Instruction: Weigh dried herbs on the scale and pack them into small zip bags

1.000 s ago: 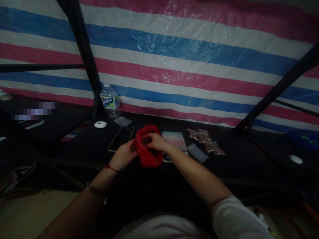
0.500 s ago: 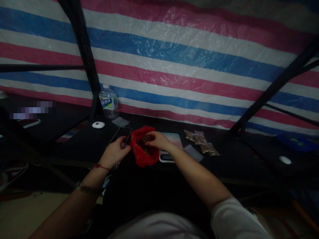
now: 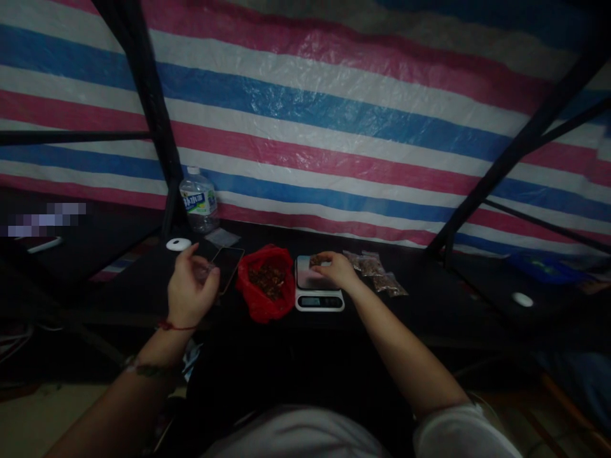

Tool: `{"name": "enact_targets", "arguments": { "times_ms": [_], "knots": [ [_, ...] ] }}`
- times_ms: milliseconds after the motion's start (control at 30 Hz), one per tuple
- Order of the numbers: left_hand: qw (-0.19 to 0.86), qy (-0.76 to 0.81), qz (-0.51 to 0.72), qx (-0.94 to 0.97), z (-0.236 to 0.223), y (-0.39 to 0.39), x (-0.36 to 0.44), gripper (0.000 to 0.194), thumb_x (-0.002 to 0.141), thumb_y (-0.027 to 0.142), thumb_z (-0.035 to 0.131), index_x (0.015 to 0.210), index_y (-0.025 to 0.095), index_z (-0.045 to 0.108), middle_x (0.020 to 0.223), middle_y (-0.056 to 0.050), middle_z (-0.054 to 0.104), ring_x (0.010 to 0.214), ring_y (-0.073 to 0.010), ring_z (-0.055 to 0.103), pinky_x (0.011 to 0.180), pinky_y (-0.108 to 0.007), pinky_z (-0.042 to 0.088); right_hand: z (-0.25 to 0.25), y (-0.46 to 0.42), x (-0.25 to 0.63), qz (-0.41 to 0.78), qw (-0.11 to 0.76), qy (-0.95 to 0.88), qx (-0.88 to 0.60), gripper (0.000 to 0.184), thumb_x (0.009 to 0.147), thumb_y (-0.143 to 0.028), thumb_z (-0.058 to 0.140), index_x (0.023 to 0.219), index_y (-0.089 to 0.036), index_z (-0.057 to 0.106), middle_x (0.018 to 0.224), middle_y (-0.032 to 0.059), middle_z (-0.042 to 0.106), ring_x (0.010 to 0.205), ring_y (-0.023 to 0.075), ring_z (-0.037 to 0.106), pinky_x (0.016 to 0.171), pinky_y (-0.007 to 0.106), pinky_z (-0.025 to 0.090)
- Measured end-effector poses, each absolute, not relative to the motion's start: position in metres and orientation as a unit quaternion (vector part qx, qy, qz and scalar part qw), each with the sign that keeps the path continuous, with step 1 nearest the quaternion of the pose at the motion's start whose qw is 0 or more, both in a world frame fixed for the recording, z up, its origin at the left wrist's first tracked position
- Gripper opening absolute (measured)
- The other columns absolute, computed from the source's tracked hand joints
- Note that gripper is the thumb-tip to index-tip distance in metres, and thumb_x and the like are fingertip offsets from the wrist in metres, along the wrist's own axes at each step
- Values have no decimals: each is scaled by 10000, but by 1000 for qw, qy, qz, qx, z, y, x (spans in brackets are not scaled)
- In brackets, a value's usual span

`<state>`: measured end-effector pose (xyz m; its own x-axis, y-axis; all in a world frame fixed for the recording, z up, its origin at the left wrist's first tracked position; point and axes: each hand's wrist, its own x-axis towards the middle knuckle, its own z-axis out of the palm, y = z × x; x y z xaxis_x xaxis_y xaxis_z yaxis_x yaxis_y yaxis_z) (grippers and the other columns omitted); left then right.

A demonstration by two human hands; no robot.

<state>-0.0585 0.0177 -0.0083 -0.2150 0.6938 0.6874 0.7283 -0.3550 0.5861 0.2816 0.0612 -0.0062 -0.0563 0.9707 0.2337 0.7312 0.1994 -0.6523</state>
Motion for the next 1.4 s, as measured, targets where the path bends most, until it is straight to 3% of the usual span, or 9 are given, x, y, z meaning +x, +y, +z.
{"name": "enact_targets", "arguments": {
  "times_ms": [133,267,367,500,700,900,1067,1167,1400],
  "knots": [
    [27,-484,-581,-654,11,-7,-45,683,751,397,578,1346,147,358,890,-58,588,711,-186,603,644,-320,524,-20,61,296,177,291,-687,-642,311,681,-304,739,962,-175,715,972,75,723,921,228,669,845,332,494],
    [-61,-418,-557,-714,22,-38,-8,677,790,408,523,1379,214,251,896,-38,552,676,-169,572,628,-324,519,-12,46,297,137,367,-682,-618,611,636,-336,776,1195,-163,600,1216,134,615,1145,271,559,968,413,435],
    [-149,-371,-497,-770,22,-53,26,678,817,380,508,1387,209,183,929,-48,541,711,-163,588,656,-315,523,13,11,291,228,439,-678,-544,410,785,-386,649,1138,-184,595,1163,109,615,1067,220,592,888,365,487],
    [-171,-370,-407,-818,16,-58,64,731,800,370,569,1387,186,173,973,-75,577,819,-205,634,742,-344,524,51,-49,275,479,298,-717,-408,292,906,-388,493,1123,-214,582,998,38,648,749,128,643,685,259,520],
    [-136,-365,-340,-856,0,-62,92,807,755,304,588,1424,145,165,1078,-142,628,952,-297,653,822,-422,517,58,-77,263,332,206,-825,-409,190,888,-208,482,853,-184,667,821,7,658,751,126,578,713,237,449],
    [-201,-332,-336,-858,-6,-65,85,907,709,460,700,1416,153,222,1314,-196,504,1141,-312,554,922,-443,483,52,-67,276,370,154,-809,-430,211,831,-167,502,772,-155,705,658,-19,630,579,96,524,574,205,398],
    [-302,-380,-292,-824,1,-52,70,312,916,408,422,1053,156,545,999,-99,638,873,-202,615,757,-335,501,69,-60,313,324,173,-795,-483,243,802,-168,526,883,-194,753,733,-2,699,658,136,598,617,229,430],
    [-291,-416,-216,-834,0,-45,69,315,929,384,377,816,174,582,828,-68,640,790,-198,610,720,-325,473,73,-56,337,274,197,-791,-510,273,771,-116,516,857,-209,758,801,19,718,732,156,627,675,250,454],
    [-263,-416,-241,-836,-27,-14,70,263,901,343,419,944,171,614,983,-95,645,949,-216,600,872,-349,452,75,-54,356,274,208,-802,-488,200,801,-193,571,875,-203,756,896,52,713,803,175,647,736,274,484]
  ]
}}
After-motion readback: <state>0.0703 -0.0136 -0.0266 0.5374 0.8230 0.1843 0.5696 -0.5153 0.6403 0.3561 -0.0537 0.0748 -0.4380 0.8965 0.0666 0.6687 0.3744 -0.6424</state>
